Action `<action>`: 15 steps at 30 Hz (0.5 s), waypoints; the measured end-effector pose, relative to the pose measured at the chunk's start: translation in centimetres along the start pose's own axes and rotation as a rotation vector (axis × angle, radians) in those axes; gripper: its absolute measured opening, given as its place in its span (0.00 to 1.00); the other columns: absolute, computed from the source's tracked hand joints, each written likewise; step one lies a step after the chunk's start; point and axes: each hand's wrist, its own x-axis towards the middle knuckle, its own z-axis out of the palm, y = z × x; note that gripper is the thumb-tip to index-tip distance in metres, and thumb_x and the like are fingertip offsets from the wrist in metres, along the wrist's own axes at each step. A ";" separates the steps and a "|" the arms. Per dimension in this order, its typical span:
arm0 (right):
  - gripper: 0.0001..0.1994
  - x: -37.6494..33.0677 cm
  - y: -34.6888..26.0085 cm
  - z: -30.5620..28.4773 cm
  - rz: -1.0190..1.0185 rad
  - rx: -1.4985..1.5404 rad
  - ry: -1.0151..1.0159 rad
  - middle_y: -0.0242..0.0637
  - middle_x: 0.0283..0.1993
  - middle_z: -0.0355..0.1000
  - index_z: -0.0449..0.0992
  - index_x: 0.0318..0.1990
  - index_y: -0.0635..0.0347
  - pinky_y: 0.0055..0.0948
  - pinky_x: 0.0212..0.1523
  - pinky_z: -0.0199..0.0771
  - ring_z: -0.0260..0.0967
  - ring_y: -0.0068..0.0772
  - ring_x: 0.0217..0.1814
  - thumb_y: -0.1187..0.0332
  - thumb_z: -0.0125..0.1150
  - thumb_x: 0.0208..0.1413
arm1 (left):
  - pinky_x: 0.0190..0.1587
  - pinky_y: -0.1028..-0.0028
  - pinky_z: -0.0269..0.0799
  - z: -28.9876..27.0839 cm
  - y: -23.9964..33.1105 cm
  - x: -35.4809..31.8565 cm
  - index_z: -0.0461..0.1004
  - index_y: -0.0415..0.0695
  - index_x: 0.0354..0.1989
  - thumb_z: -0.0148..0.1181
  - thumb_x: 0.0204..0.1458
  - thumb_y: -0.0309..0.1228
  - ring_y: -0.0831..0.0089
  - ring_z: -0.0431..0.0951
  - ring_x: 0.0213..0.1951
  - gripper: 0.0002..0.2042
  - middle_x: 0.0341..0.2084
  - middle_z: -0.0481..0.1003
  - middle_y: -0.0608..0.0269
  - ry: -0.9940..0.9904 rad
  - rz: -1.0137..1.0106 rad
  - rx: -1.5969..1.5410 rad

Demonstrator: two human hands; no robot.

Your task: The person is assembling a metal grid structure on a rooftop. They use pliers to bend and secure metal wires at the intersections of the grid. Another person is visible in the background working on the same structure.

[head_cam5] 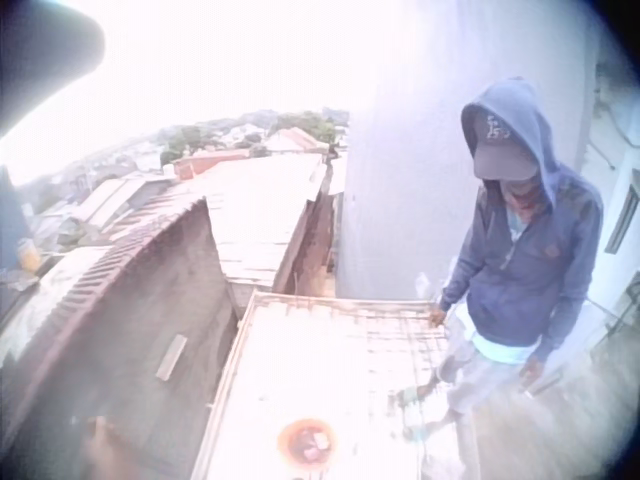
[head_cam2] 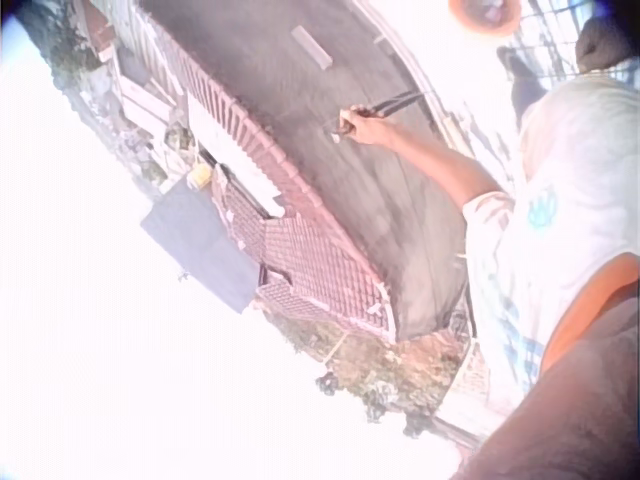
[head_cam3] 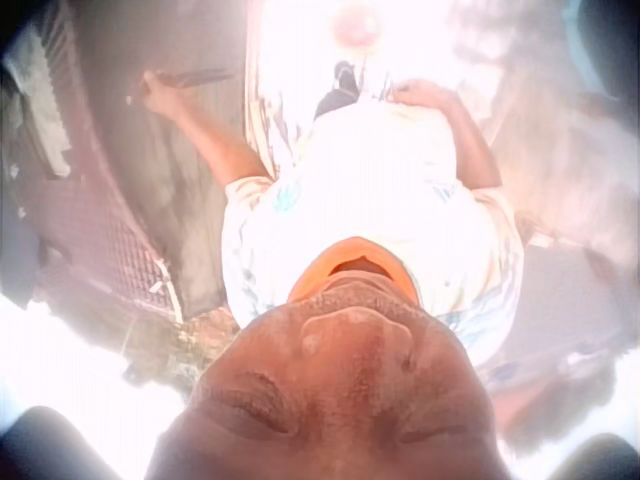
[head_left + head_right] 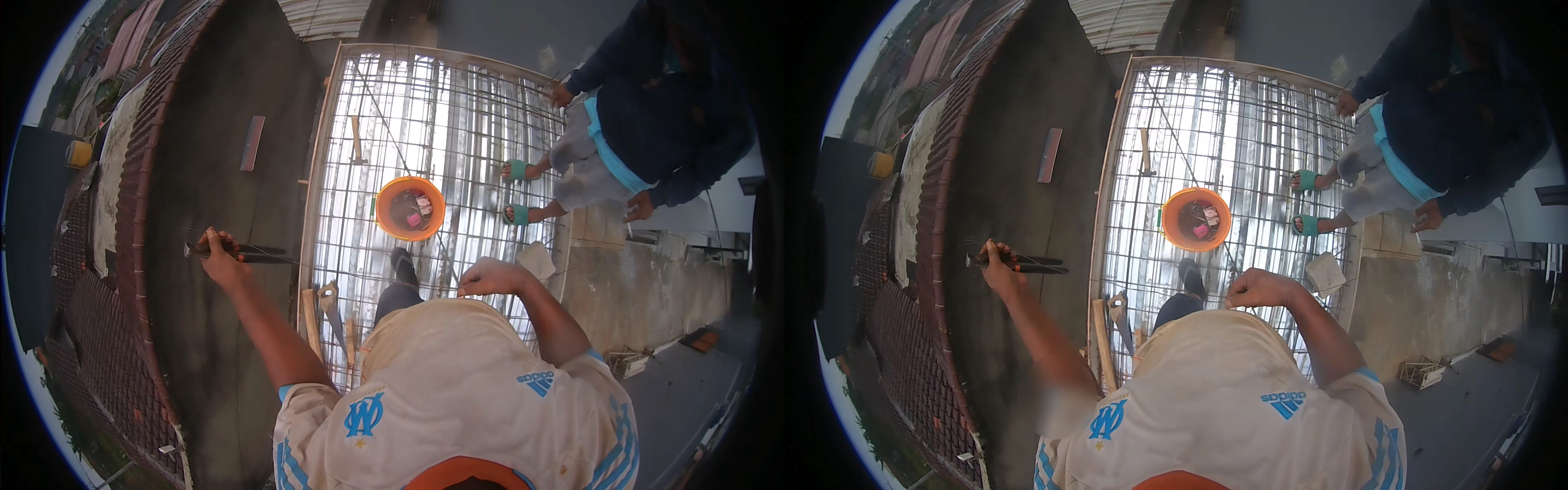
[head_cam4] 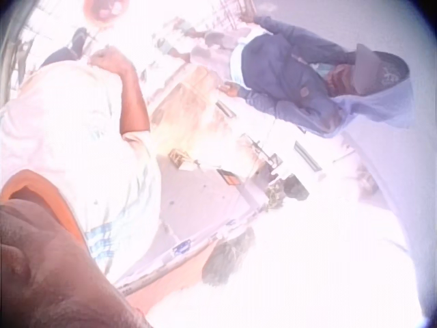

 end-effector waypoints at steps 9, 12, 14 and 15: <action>0.12 3.3 -2.4 -1.9 -0.015 0.265 0.213 0.26 0.18 0.62 0.75 0.35 0.62 0.23 0.24 0.61 0.57 0.18 0.22 0.61 0.56 0.54 | 0.26 0.78 0.63 2.6 0.6 7.2 0.67 0.42 0.35 0.51 0.57 0.29 0.78 0.66 0.26 0.04 0.24 0.67 0.66 -0.164 -0.044 -0.315; 0.13 4.3 -3.1 -1.3 -0.041 0.098 0.273 0.30 0.22 0.65 0.75 0.36 0.62 0.26 0.29 0.64 0.59 0.20 0.26 0.60 0.54 0.55 | 0.26 0.78 0.64 3.7 0.9 7.4 0.67 0.42 0.35 0.52 0.56 0.30 0.78 0.66 0.26 0.05 0.24 0.67 0.66 -0.188 -0.064 -0.318; 0.13 4.5 -4.2 -1.0 -0.044 0.110 0.253 0.31 0.24 0.67 0.75 0.37 0.62 0.27 0.33 0.65 0.62 0.21 0.28 0.60 0.55 0.54 | 0.26 0.77 0.64 3.8 0.9 7.9 0.67 0.42 0.36 0.52 0.56 0.30 0.78 0.66 0.26 0.05 0.24 0.67 0.66 -0.195 -0.054 -0.314; 0.13 4.4 -4.9 -1.1 -0.061 0.064 0.188 0.33 0.27 0.71 0.75 0.37 0.62 0.27 0.37 0.66 0.66 0.22 0.32 0.62 0.56 0.53 | 0.26 0.77 0.64 3.7 0.8 8.2 0.67 0.42 0.37 0.52 0.56 0.30 0.78 0.67 0.26 0.05 0.23 0.67 0.66 -0.191 -0.041 -0.310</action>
